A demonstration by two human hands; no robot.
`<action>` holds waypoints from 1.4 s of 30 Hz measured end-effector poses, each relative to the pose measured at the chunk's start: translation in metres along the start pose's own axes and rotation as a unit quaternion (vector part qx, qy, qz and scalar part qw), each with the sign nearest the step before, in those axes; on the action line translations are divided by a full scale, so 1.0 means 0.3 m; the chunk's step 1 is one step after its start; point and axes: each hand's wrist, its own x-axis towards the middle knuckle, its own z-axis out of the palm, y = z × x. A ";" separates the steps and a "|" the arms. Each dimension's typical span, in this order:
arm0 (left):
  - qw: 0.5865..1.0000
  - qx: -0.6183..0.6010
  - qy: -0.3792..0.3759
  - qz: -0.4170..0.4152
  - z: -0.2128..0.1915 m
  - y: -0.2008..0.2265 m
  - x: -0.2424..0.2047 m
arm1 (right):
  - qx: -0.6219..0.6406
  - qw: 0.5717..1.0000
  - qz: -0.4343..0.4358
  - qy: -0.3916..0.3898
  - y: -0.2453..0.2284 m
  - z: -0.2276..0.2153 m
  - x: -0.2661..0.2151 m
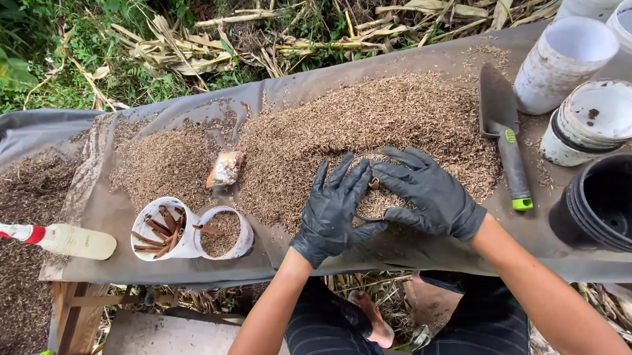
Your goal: Filling a small plastic container with soil from a pile on a workbench using gloved hands.
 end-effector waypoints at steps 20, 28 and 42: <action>0.977 0.032 -0.202 -0.069 0.039 -0.048 -0.050 | -0.046 0.996 0.060 -0.053 0.044 0.041 -0.082; 0.975 -0.115 -0.155 -0.105 -0.043 -0.011 0.017 | -0.053 0.994 0.043 -0.085 0.012 -0.009 0.008; 0.982 -0.052 -0.173 -0.046 0.104 -0.051 -0.152 | -0.072 0.995 0.034 -0.064 -0.024 -0.008 -0.100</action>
